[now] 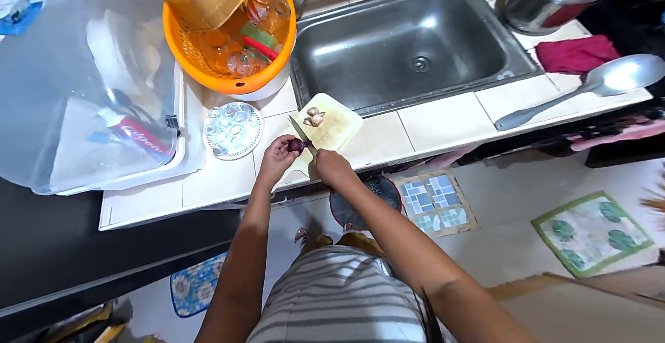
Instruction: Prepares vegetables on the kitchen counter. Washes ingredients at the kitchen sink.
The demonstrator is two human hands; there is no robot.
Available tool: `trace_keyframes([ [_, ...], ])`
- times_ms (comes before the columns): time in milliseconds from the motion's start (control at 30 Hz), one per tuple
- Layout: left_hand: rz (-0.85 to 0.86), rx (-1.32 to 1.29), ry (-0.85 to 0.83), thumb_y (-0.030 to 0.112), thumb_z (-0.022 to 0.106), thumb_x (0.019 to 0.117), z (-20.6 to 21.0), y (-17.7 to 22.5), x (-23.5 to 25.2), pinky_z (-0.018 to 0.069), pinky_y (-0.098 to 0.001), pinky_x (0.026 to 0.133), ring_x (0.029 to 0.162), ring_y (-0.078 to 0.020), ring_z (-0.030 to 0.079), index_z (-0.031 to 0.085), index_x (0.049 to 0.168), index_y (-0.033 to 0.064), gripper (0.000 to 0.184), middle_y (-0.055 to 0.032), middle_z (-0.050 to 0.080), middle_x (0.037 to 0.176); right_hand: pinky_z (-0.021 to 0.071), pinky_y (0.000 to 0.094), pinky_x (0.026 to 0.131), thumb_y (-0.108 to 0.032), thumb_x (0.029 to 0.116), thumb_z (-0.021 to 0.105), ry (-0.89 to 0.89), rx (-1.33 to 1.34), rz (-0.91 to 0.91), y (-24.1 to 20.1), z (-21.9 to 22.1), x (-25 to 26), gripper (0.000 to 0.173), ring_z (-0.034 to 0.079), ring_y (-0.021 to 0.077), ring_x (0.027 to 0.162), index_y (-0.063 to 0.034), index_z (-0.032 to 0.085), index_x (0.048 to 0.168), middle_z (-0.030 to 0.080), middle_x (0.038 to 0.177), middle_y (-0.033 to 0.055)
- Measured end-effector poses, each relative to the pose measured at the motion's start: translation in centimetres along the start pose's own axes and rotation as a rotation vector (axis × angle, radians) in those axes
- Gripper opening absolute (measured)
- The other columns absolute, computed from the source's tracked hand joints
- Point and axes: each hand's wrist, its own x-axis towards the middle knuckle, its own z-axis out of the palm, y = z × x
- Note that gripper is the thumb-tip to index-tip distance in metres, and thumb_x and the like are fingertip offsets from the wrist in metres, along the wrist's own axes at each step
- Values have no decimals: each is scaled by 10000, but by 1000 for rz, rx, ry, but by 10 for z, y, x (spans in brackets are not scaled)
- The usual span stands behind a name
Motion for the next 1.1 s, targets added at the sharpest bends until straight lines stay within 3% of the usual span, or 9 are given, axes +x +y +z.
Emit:
trace_keyframes([
  [133,1,-129,-1,-19,584,893,-6,-9,5,558,-383,969,1088,-174,668,230,1528,1,727,-135,619,1283,521,597,894,-223,1103,346,1,11,-1,2,1,3,373,656,407,1147,21,612,1197,671,1181,250],
  [200,-19,-164,20,7,563,912,-7,-9,7,561,-382,965,1089,-182,669,195,1557,23,742,-142,612,1292,518,599,898,-225,1105,344,-1,19,-6,3,1,3,375,654,407,1150,21,610,1201,668,1186,252],
  [333,-46,-10,-13,59,565,931,-9,-8,7,507,-350,1036,1215,-188,600,379,1521,-36,625,-196,520,1437,511,608,913,-230,1109,336,-13,32,-15,3,-3,5,391,646,419,1154,33,599,1232,656,1198,266],
  [400,-58,101,-1,31,598,923,-5,-4,4,518,-366,1024,1194,-228,611,489,1435,-63,532,-228,525,1403,508,609,923,-239,1110,339,-21,25,-13,3,-3,6,394,642,419,1166,28,597,1239,654,1207,265],
  [567,15,431,47,-5,711,871,10,1,-4,513,-437,1015,1188,-329,602,564,1288,-107,454,-288,557,1315,505,608,922,-238,1113,349,-27,-7,-29,4,-6,7,393,643,424,1160,48,590,1234,651,1201,277],
  [733,162,726,94,24,760,816,14,5,-14,457,-562,1038,1175,-436,600,655,1154,-68,366,-259,669,1178,507,602,917,-241,1116,343,-23,-45,-70,7,-6,11,398,647,428,1142,52,593,1218,652,1181,281],
  [867,134,732,55,-17,734,823,19,15,-21,498,-532,988,1130,-432,625,622,1175,-101,380,-287,647,1193,500,599,935,-233,1120,339,-21,-62,-89,9,-6,13,396,637,429,1161,58,591,1213,647,1190,286],
  [967,160,707,62,-39,710,846,19,10,-28,507,-516,1016,1179,-420,623,605,1308,-82,475,-291,624,1270,501,595,930,-229,1121,338,-13,-62,-99,11,-4,16,399,641,429,1154,65,595,1201,651,1179,288],
  [1100,160,723,65,-78,661,873,20,8,-36,510,-496,1026,1189,-412,625,635,1280,-78,408,-290,618,1291,497,600,933,-219,1119,331,-22,-72,-111,12,-5,18,401,639,432,1155,74,590,1206,648,1179,294],
])
